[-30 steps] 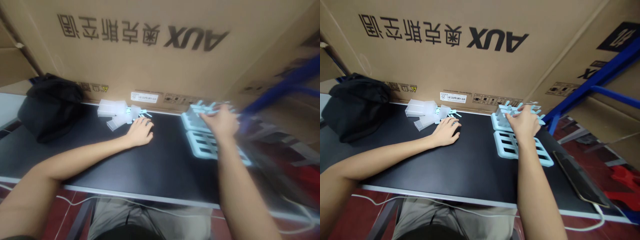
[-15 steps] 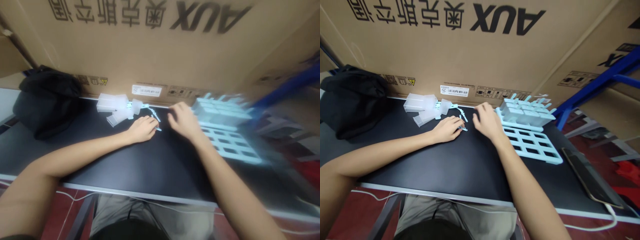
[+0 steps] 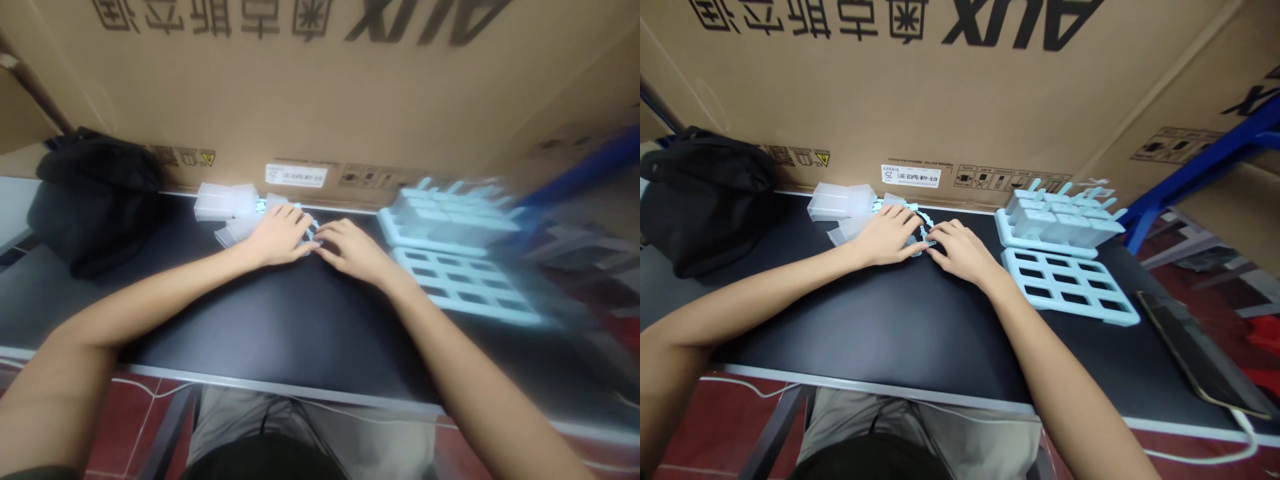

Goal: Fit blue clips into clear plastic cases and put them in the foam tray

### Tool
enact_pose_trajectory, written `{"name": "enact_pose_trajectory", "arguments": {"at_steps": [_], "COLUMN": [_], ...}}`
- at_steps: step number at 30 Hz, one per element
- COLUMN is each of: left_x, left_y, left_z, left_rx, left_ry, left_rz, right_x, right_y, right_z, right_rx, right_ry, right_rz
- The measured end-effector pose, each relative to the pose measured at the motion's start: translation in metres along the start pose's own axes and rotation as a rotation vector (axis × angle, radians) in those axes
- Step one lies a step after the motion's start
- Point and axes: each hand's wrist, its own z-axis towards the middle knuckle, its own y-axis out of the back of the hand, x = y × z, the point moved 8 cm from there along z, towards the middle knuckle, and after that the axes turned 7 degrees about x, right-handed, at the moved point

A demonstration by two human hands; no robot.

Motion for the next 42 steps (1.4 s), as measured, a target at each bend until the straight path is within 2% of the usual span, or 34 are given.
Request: {"name": "enact_pose_trajectory", "arguments": {"at_steps": [4, 8, 12, 15, 18, 23, 27, 29, 32, 34, 38, 42], "left_x": [0.014, 0.029, 0.024, 0.011, -0.001, -0.007, -0.001, 0.007, 0.029, 0.043, 0.053, 0.048], "left_y": [0.012, 0.009, -0.003, -0.010, -0.015, -0.014, -0.009, -0.001, 0.015, 0.020, 0.011, 0.008], "left_z": [0.003, 0.002, 0.001, 0.001, 0.000, -0.003, -0.002, -0.001, -0.001, -0.004, -0.004, -0.004], "left_rx": [-0.012, -0.020, 0.009, 0.054, 0.083, 0.085, 0.105, 0.081, -0.028, -0.056, 0.052, 0.096], "left_ry": [0.013, 0.049, -0.041, -0.140, -0.222, -0.256, -0.237, -0.181, 0.046, 0.182, 0.284, 0.313], "left_rz": [0.245, 0.382, 0.441, 0.417, 0.347, 0.221, 0.189, 0.206, 0.263, 0.294, 0.346, 0.369], "right_x": [-0.001, -0.002, 0.015, 0.025, 0.024, 0.017, 0.003, -0.006, -0.015, -0.019, -0.022, -0.039], "right_y": [-0.006, 0.002, 0.003, 0.000, 0.000, 0.001, 0.001, 0.001, 0.002, 0.004, 0.010, 0.011], "right_z": [0.003, 0.000, -0.002, -0.002, -0.002, -0.003, -0.005, -0.006, -0.006, -0.006, -0.007, -0.009], "right_rx": [0.048, -0.017, -0.008, 0.036, 0.048, 0.098, 0.133, 0.130, 0.116, 0.105, 0.041, -0.057], "right_ry": [-0.028, -0.071, 0.112, 0.216, 0.231, 0.207, 0.088, 0.019, -0.077, -0.132, -0.215, -0.371], "right_rz": [-0.044, -0.084, 0.020, 0.106, 0.172, 0.263, 0.192, 0.144, 0.118, 0.155, 0.309, 0.313]}}
